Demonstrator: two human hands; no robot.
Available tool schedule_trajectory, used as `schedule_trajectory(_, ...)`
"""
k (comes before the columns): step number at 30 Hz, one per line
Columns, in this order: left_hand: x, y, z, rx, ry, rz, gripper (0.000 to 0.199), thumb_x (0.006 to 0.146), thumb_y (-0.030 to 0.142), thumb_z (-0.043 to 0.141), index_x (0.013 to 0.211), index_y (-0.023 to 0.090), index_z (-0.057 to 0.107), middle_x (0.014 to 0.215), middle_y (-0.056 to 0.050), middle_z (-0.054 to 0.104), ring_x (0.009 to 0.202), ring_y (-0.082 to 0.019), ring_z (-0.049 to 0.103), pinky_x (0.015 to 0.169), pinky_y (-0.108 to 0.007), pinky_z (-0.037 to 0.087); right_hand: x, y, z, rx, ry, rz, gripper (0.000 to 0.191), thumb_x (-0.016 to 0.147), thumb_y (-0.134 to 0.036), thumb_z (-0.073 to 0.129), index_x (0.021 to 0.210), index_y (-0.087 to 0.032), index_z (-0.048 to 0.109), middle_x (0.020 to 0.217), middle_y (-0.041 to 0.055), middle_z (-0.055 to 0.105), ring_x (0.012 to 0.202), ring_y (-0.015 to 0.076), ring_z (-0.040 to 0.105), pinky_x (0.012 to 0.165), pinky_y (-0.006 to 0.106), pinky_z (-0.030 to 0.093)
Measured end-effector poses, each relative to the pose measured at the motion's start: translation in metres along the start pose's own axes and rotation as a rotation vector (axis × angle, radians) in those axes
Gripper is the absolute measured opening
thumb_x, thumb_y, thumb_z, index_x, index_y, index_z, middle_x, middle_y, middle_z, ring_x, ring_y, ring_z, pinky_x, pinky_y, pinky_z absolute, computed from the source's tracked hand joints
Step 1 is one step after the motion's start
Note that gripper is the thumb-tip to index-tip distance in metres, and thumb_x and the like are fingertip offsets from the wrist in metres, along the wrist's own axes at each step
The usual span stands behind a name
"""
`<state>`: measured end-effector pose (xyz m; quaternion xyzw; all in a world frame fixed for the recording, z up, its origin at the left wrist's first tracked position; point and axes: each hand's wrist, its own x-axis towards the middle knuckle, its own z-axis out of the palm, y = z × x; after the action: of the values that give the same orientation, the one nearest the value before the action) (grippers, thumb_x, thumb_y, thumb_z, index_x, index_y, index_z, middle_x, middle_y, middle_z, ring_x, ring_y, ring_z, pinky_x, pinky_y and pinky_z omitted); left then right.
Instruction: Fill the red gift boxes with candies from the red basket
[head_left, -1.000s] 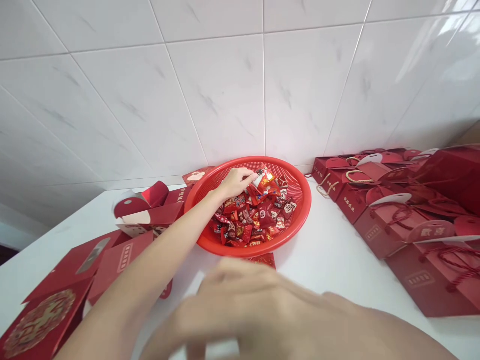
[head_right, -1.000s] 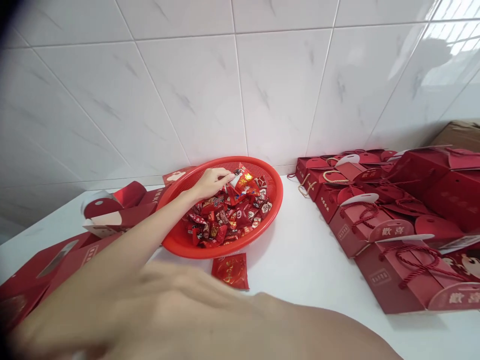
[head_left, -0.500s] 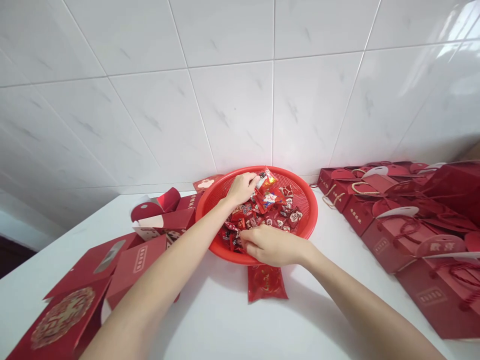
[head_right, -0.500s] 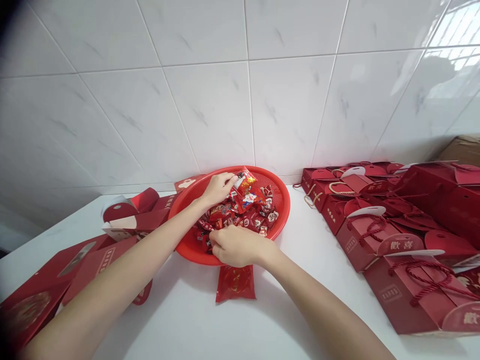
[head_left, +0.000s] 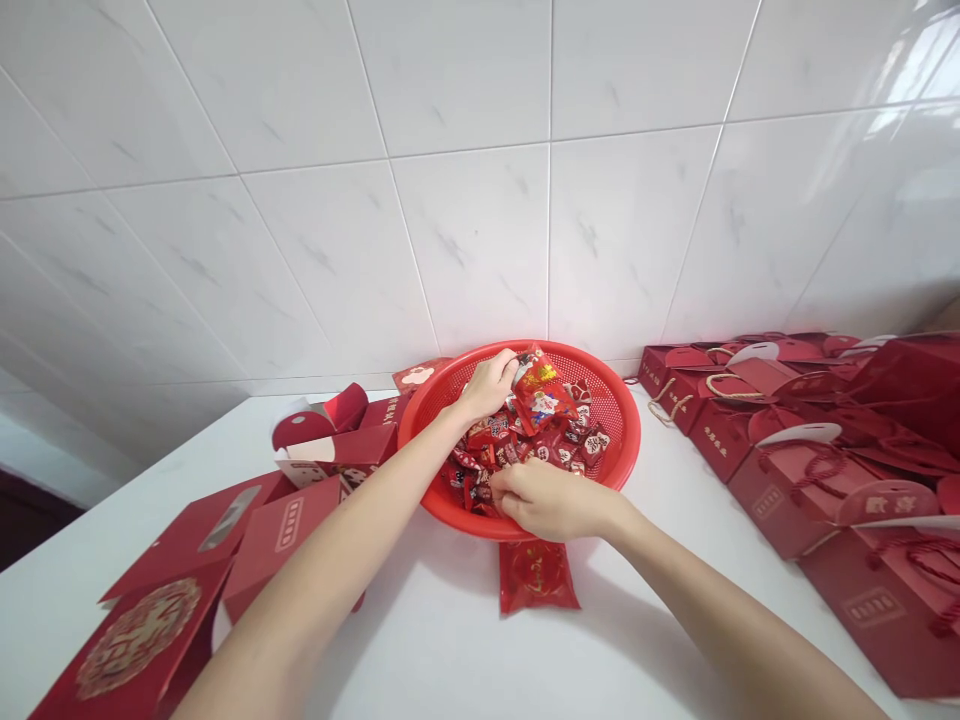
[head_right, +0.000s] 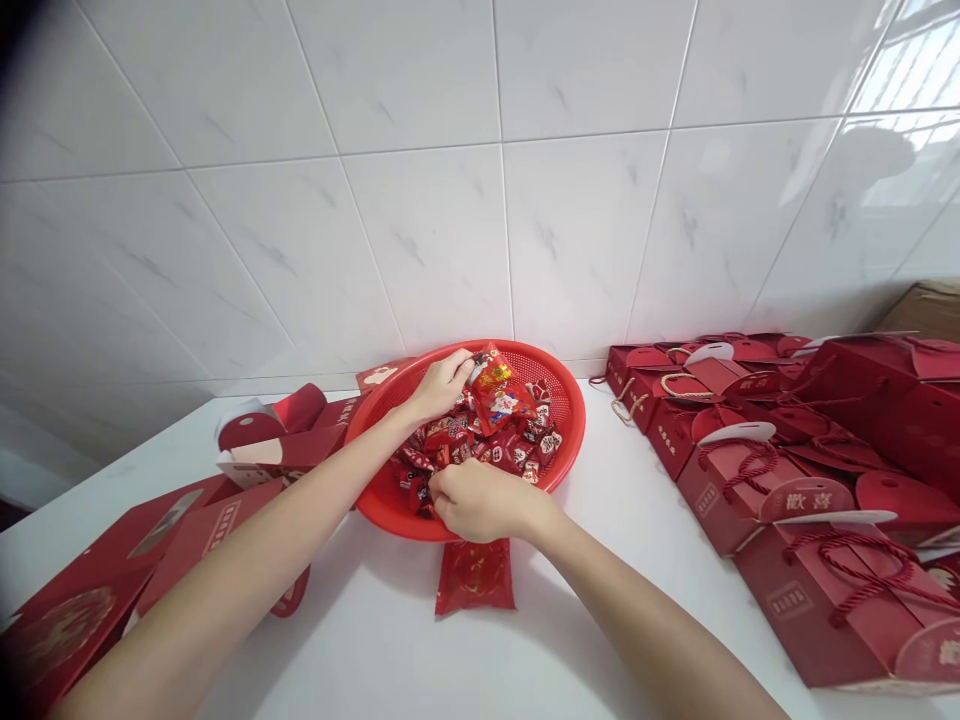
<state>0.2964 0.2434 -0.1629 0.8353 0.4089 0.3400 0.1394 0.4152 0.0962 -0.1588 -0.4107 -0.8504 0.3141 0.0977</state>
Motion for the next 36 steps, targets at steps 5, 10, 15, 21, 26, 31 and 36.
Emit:
schedule_trajectory(5,-0.001,0.003,-0.002,-0.014,-0.003,-0.011,0.021,0.095,0.027,0.038,0.076,0.021,0.045,0.070,0.001,0.054,0.068,-0.017,0.052,0.065,-0.027,0.035,-0.001,-0.002,-0.001,-0.004,0.029,0.031,0.022,0.085,-0.008,0.042,0.066,-0.020,0.039,0.065,-0.0015,0.051,0.057,0.0108,0.043,0.055,0.025,0.028)
schedule_trajectory(10,-0.001,0.000,-0.001,-0.013,0.015,-0.031,0.022,0.096,0.026,0.037,0.076,0.021,0.046,0.068,0.001,0.053,0.067,-0.018,0.052,0.064,-0.028,0.035,-0.001,-0.001,0.000,-0.002,0.022,0.082,0.019,0.084,-0.010,0.044,0.068,-0.019,0.042,0.067,-0.0005,0.053,0.059,0.0114,0.045,0.054,0.024,0.029)
schedule_trajectory(15,-0.001,-0.002,0.000,-0.020,0.039,-0.038,0.020,0.096,0.024,0.038,0.081,0.021,0.051,0.075,0.000,0.060,0.073,-0.018,0.056,0.070,-0.027,0.039,-0.003,-0.006,0.004,-0.073,-0.022,0.110,0.018,0.089,-0.016,0.040,0.073,-0.019,0.046,0.070,0.0013,0.055,0.058,0.0122,0.045,0.053,0.025,0.029)
schedule_trajectory(21,-0.005,-0.004,0.001,-0.035,0.047,-0.083,0.013,0.092,0.021,0.042,0.085,0.022,0.053,0.079,0.001,0.062,0.077,-0.018,0.059,0.072,-0.027,0.039,-0.006,-0.018,0.015,-0.244,-0.003,0.123,0.025,0.093,-0.018,0.035,0.082,-0.018,0.057,0.074,0.0056,0.063,0.061,0.0182,0.056,0.053,0.028,0.030)
schedule_trajectory(26,-0.011,-0.007,0.001,-0.046,0.061,-0.095,0.013,0.092,0.021,0.043,0.084,0.022,0.053,0.078,0.001,0.062,0.077,-0.018,0.058,0.073,-0.028,0.040,-0.009,-0.030,0.028,-0.357,0.014,0.099,0.027,0.094,-0.015,0.036,0.094,-0.014,0.062,0.078,0.0109,0.069,0.063,0.0241,0.066,0.052,0.030,0.036)
schedule_trajectory(31,-0.017,-0.007,0.000,-0.087,0.078,-0.116,0.015,0.092,0.020,0.042,0.079,0.021,0.050,0.073,0.002,0.058,0.072,-0.017,0.056,0.070,-0.027,0.038,-0.008,-0.044,0.039,-0.437,0.007,0.075,0.047,0.103,-0.043,0.031,0.104,-0.011,0.065,0.088,0.0162,0.073,0.078,0.0299,0.071,0.065,0.038,0.050)
schedule_trajectory(36,-0.020,-0.005,-0.002,-0.148,0.087,-0.132,0.015,0.091,0.019,0.044,0.077,0.021,0.049,0.073,0.002,0.058,0.074,-0.016,0.056,0.070,-0.026,0.038,-0.005,-0.049,0.048,-0.456,-0.018,0.100,0.059,0.092,-0.059,0.051,0.113,-0.006,0.065,0.095,0.0199,0.072,0.083,0.0342,0.071,0.069,0.044,0.054)
